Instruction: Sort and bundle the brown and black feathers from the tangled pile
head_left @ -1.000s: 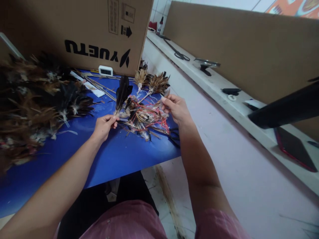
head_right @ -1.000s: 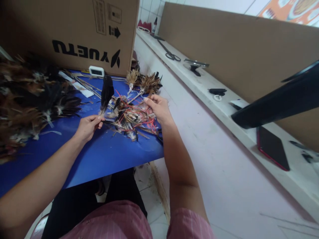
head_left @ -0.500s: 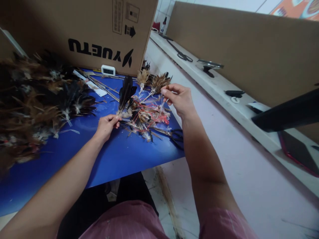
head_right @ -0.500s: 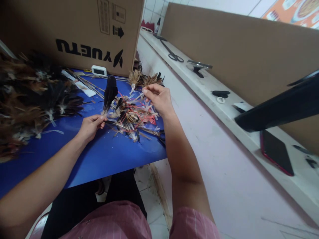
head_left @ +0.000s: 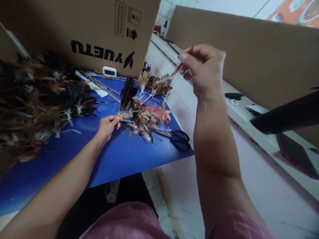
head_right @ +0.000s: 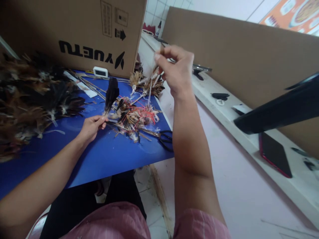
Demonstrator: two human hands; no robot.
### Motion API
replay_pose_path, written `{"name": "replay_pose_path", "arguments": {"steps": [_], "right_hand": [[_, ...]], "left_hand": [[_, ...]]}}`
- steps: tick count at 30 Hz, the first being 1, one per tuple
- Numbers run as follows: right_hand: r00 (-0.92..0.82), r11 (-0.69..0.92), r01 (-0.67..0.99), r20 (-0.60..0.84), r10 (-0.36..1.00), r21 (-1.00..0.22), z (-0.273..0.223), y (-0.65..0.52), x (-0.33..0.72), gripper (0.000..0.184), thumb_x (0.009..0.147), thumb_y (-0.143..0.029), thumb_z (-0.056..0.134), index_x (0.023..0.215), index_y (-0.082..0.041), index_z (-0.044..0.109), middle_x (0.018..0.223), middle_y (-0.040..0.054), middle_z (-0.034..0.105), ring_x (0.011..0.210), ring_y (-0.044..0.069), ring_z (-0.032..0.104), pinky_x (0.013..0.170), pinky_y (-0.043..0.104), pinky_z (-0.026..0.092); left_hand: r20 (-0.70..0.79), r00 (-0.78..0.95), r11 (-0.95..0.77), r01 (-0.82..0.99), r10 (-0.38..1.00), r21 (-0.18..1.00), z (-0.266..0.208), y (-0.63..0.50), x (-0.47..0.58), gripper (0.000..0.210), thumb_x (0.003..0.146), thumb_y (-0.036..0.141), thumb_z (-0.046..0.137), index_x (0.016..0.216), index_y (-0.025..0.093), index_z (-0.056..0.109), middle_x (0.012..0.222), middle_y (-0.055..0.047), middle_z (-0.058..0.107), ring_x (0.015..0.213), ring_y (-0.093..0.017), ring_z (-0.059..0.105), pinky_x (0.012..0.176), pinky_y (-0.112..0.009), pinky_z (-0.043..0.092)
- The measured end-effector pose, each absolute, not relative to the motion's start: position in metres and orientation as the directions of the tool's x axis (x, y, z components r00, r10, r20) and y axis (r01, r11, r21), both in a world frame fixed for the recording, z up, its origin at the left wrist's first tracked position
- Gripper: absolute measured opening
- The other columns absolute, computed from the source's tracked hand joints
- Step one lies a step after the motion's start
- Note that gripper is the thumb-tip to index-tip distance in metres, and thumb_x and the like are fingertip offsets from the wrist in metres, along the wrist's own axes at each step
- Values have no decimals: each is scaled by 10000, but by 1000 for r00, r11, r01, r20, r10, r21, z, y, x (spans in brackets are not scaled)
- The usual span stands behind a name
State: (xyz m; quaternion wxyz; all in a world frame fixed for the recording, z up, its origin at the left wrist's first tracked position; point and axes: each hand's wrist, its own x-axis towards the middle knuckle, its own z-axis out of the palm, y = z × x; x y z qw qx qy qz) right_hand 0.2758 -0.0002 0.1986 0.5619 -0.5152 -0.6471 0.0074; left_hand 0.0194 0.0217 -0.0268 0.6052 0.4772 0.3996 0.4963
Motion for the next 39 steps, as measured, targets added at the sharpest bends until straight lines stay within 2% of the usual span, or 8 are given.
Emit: {"name": "replay_pose_path", "arguments": {"steps": [4,17,24,26,28,32,35,39], "right_hand": [[208,480,652,747,631,-587,226,1,264,141,810,-156,675,699,-227,625,630,-11,600,488,105,560,369,225,333],[155,570,667,837,524,-481,254,13,257,119,817,-174,604,721,-221,656,700,-69,649,740,85,688,573,167,478],[106,442,691,685,721,-572,191,20,286,53,727,-163,747,728,-194,703,642,0,661,561,112,590,604,289,542],[44,359,752,586,809,-552,161,18,295,13,747,-168,715,751,-174,704,671,4,670,614,132,612,657,310,545],[-43,284,827,451,892,-484,133,12,300,73,757,-129,663,791,-159,720,740,23,693,702,161,640,723,326,540],[-167,192,964,144,975,-184,92,-10,287,345,712,2,571,986,-134,729,1060,105,690,987,231,635,918,362,492],[-153,174,981,213,965,-88,77,-26,261,350,811,-43,475,1045,-139,716,1252,140,612,1167,272,549,1000,408,440],[-187,259,943,313,931,-209,64,-37,219,361,874,-82,420,1069,-179,707,1229,87,648,1181,235,537,1043,398,399]], "left_hand": [[-3,191,44,-209,982,977,-27,22,19,168,706,286,706,690,119,696,487,-1,551,453,-82,469,474,-211,365],[-12,188,58,-238,982,970,-25,20,19,161,719,284,696,692,125,701,482,0,553,452,-82,465,475,-213,363],[-18,201,70,-253,979,965,-25,20,19,208,699,326,715,695,120,694,477,3,547,440,-83,455,470,-218,353],[-15,206,67,-250,978,966,-25,21,19,205,697,326,717,696,122,694,479,3,548,441,-85,457,470,-218,355],[-17,204,66,-231,979,971,-25,21,19,196,704,321,715,694,126,694,478,3,547,442,-85,457,469,-217,357],[-18,206,68,-235,978,970,-25,21,20,184,720,305,711,691,125,697,481,0,546,449,-83,462,473,-212,364],[-17,211,68,-236,977,969,-26,21,20,172,722,295,709,683,127,697,481,0,545,452,-84,463,475,-211,366],[-10,213,55,-206,977,977,-27,21,19,180,719,311,709,689,134,701,480,0,547,445,-86,457,470,-217,359]]}}
